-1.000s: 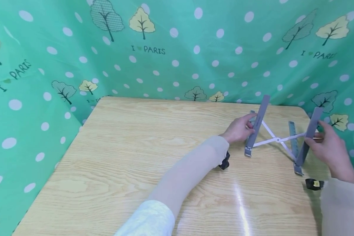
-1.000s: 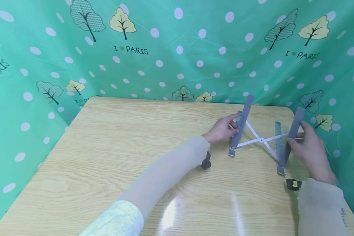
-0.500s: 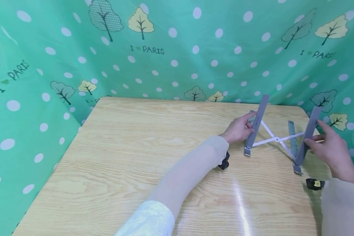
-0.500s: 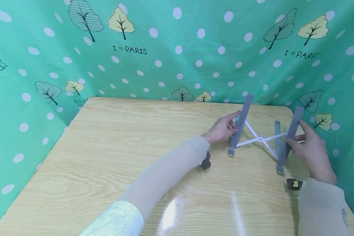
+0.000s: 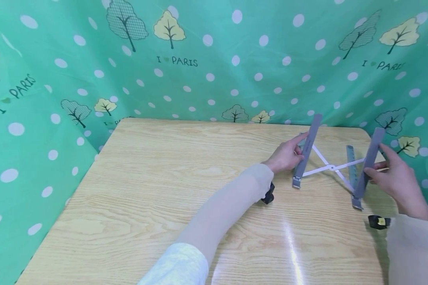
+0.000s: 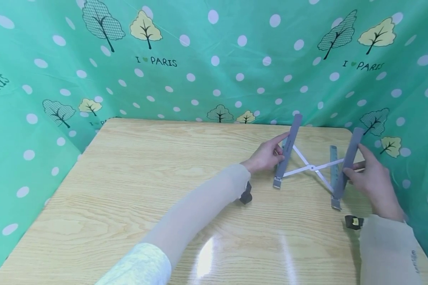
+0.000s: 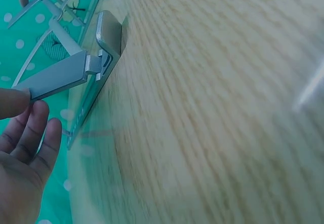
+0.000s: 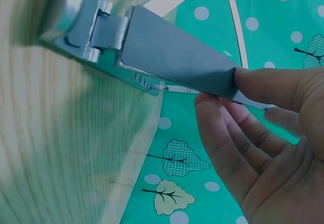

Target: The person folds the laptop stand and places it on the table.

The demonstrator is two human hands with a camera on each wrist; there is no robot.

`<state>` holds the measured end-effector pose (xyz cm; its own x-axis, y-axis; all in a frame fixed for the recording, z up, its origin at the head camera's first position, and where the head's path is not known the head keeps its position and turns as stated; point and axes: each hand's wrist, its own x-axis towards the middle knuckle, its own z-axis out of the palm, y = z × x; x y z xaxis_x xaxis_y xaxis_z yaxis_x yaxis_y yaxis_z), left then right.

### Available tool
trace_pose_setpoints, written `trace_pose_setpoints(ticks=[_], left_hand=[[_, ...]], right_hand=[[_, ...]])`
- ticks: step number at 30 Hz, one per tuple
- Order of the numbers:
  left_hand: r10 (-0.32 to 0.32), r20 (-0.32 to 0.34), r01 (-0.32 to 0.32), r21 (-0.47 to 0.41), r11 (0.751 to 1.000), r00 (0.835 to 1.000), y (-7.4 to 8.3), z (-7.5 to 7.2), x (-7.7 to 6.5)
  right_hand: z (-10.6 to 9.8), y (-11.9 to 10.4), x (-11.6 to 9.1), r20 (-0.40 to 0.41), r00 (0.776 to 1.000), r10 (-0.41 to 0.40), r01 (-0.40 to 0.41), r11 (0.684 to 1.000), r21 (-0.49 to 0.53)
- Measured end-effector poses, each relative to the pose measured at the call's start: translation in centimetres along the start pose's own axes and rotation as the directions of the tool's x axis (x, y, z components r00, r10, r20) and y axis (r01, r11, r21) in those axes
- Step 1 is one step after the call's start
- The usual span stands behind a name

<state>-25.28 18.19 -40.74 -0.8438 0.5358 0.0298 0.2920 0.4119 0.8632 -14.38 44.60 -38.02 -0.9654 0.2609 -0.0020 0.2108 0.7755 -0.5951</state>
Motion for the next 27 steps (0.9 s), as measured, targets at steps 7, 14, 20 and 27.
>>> trace_pose_setpoints(ticks=[7, 14, 20, 27], left_hand=[[0.011, 0.013, -0.011, -0.014, 1.0, 1.0, -0.4, -0.5, -0.2], [0.02, 0.026, -0.02, -0.005, 1.0, 0.999, -0.5, -0.9, -0.4], [0.012, 0.024, -0.012, -0.01, 1.0, 1.0, -0.5, -0.9, -0.6], [0.015, 0.018, -0.015, -0.022, 1.0, 1.0, -0.3, -1.2, -0.5]], right_hand=[[0.3, -0.4, -0.1, 0.011, 1.0, -0.006, 0.006, 1.0, 0.0], [0.4, -0.6, 0.0, 0.017, 1.0, -0.022, 0.022, 1.0, -0.014], [0.5, -0.8, 0.0, 0.015, 0.999, -0.043, 0.044, 0.999, -0.023], [0.6, -0.8, 0.2, 0.038, 0.997, -0.073, 0.074, 0.997, -0.009]])
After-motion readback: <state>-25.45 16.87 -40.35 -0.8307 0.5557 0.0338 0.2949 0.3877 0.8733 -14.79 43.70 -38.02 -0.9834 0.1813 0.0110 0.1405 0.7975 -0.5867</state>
